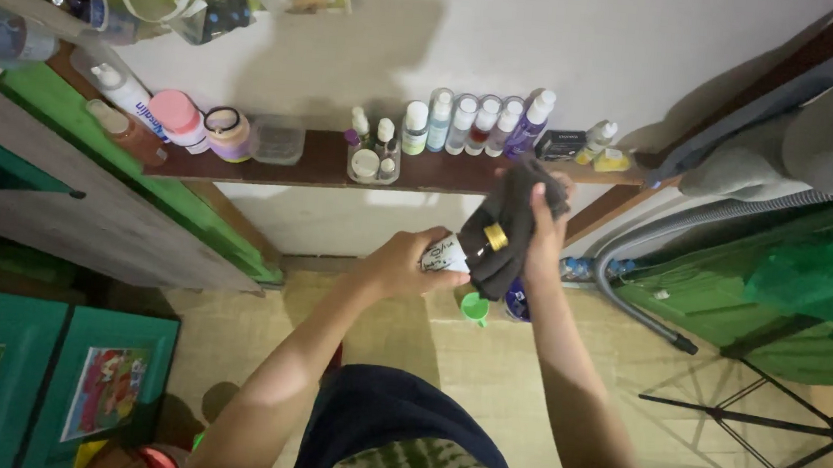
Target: The person wipes and rearranges various bottles and jars on a wall-mounted shelf using a dark cloth. They pick up items one by one, wipe them, and place them back in a more organized arrangement.
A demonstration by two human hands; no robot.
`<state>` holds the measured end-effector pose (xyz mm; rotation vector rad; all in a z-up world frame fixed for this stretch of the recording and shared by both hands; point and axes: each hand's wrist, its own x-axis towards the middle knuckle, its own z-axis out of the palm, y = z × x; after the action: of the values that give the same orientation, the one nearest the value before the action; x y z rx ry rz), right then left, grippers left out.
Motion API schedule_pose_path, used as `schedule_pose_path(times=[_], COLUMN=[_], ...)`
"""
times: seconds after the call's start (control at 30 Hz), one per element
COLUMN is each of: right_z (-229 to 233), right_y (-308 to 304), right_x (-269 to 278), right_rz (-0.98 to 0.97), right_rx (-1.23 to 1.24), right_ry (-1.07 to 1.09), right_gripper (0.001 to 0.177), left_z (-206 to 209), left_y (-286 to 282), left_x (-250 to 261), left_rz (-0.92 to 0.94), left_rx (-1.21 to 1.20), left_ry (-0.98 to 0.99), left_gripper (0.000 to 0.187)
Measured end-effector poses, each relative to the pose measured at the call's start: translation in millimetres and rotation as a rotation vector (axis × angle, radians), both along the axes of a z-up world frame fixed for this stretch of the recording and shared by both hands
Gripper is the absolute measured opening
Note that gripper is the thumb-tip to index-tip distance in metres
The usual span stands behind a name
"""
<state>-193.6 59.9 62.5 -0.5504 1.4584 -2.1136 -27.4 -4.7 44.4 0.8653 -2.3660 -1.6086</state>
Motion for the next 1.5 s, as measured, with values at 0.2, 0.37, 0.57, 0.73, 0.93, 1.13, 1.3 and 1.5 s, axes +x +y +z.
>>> schedule_pose_path(times=[0.2,0.37,0.57,0.73,0.93,1.13,1.3,1.5], right_z=[-57,-72,-73,-60,-68,-98,-104,-147], right_y=[21,8,2,6,21,29,3,-15], right_x=[-22,-29,-16,-10,-30,-46,-51,-81], right_rz=[0.375,0.550,0.546,0.491,-0.056,-0.039,0.309,0.350], right_rx=[-0.109,-0.069,0.245,0.541,0.106,0.241,0.562,0.763], right_ry=[0.406,0.582,0.551,0.551,0.402,0.316,0.486,0.445], right_gripper=[0.068,0.048,0.039,0.045,0.033,0.052,0.092,0.100], left_z=[-53,-42,-52,-70,-104,-155,-154,-142], left_y=[-13,-5,-3,-3,-11,-54,-71,-69], left_x=[6,14,11,1,-29,-99,-150,-182], left_rz=[-0.057,-0.060,-0.049,-0.101,0.062,0.458,0.474,0.527], left_rx=[0.609,0.360,-0.211,-0.369,-0.335,-0.549,-0.443,-0.500], left_ry=[0.201,0.116,-0.400,-0.417,-0.186,0.187,0.316,0.337], left_gripper=[0.041,0.050,0.073,0.069,0.072,0.077,0.075,0.072])
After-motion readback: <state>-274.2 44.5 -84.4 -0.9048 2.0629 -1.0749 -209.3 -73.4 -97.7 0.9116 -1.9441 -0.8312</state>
